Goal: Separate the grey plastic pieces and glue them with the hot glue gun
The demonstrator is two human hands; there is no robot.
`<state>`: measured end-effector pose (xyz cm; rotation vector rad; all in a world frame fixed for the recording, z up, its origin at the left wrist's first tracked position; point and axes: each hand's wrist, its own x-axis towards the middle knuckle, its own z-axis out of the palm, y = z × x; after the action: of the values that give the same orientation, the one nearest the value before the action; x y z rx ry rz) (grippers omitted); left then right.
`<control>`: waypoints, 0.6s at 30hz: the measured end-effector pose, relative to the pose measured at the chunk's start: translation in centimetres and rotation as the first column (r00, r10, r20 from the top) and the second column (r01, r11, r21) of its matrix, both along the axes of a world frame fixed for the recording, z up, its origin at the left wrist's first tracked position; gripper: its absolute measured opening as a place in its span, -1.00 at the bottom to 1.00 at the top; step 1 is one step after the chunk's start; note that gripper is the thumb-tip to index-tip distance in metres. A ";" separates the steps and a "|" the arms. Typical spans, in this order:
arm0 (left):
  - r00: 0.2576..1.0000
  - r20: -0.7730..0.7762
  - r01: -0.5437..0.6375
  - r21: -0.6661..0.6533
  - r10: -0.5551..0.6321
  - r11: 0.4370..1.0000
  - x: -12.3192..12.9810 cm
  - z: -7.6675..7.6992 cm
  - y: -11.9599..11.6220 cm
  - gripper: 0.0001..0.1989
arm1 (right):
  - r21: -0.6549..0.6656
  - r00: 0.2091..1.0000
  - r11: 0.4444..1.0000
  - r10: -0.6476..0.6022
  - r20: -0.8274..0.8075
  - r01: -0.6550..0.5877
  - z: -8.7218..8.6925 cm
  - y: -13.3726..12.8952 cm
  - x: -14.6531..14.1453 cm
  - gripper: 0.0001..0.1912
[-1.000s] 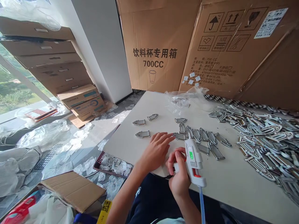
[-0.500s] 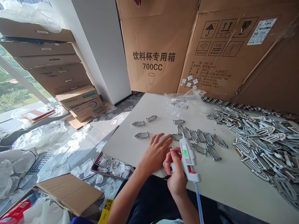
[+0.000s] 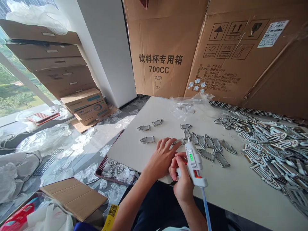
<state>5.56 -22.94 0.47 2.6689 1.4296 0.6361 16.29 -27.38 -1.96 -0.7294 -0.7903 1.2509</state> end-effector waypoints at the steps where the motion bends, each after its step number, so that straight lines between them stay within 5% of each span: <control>1: 1.000 0.006 0.027 0.006 -0.027 1.000 -0.1 -0.1 0.0 -0.43 | -0.002 1.000 1.000 0.001 -0.001 -0.001 0.0 0.0 0.0 -0.69; 8: 0.996 0.050 -0.078 -0.025 0.079 0.997 0.1 0.1 0.2 -0.79 | 0.000 1.000 1.000 -0.003 0.010 0.003 0.1 0.1 0.0 -0.69; 18: 0.942 0.281 -0.160 -0.107 0.184 0.981 -0.4 0.1 0.6 -0.73 | 0.006 0.999 1.000 -0.020 0.043 0.020 0.0 0.3 0.1 -0.67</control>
<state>5.17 -22.37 0.61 2.2869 1.5735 0.9172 16.41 -27.12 -1.98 -0.7602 -0.8193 1.2186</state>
